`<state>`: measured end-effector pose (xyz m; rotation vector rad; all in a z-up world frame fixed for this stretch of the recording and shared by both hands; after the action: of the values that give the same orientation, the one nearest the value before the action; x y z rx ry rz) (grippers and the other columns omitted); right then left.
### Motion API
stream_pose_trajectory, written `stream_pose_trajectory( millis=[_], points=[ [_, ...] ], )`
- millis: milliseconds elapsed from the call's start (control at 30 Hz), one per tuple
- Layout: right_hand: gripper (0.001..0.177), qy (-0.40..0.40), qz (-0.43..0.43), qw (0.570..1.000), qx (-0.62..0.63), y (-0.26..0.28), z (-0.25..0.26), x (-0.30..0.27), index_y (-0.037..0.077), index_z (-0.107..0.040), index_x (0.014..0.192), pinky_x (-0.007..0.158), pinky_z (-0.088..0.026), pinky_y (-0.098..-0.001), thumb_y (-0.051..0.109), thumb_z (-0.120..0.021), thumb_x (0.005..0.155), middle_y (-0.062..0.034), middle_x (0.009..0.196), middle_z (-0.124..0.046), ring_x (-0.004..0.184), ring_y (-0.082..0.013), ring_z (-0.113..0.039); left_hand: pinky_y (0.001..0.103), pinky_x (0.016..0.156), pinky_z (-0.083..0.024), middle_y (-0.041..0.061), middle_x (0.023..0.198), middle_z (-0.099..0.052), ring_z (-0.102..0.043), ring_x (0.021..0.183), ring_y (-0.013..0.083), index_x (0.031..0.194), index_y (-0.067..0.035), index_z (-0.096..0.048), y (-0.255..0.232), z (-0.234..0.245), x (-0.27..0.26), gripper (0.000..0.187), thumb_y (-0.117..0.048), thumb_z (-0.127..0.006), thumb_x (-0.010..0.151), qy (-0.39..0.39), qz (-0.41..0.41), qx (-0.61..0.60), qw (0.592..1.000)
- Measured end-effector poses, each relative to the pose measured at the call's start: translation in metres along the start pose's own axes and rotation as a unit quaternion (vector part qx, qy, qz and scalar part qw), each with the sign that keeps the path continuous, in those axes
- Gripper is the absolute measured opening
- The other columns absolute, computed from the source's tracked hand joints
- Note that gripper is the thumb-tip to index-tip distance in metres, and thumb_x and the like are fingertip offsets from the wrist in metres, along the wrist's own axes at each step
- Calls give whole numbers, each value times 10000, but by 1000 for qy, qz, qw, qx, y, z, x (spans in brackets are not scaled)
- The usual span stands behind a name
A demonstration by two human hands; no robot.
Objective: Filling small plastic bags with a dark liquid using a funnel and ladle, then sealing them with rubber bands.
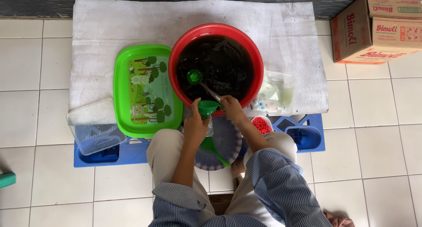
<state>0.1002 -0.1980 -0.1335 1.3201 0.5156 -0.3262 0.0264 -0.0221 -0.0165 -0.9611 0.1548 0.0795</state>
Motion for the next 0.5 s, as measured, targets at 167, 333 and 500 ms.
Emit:
stream_pose_trajectory(
  millis=[167,333,500],
  points=[
    [330,-92,78,972,-202,44,19,-28,79,-596,1245,669,-537,-430,317,-475,1052,-111,760,-709,762,-290,-695,533,940,-418,266,1039,-712,-727,898,409,1550,-208,-241,5,-4,2,706,-149,-650,978,-9,-7,0,1000],
    [180,-175,174,927,-283,92,31,-69,112,-521,1184,768,-562,-571,233,-469,1062,-239,802,-721,835,-461,-719,521,936,-413,259,1032,-713,-730,888,404,1553,-203,-232,5,-3,2,705,-149,-643,982,-8,-3,-3,1000],
    [150,-243,293,850,-364,122,44,-91,91,-476,1192,646,-573,-555,142,-498,1053,-174,819,-684,760,-416,-717,511,934,-417,248,1013,-721,-730,870,397,1549,-214,-239,4,-3,0,700,-165,-648,983,-8,0,5,1000]
  ],
)
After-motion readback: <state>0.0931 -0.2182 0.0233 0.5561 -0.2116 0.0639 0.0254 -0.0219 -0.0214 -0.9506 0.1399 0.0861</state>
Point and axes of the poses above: each hand's wrist, its own x-axis towards the middle knuckle, its own z-axis out of the back of the hand, y = z × x, the point moved 5 cm from there along x, towards the middle knuckle
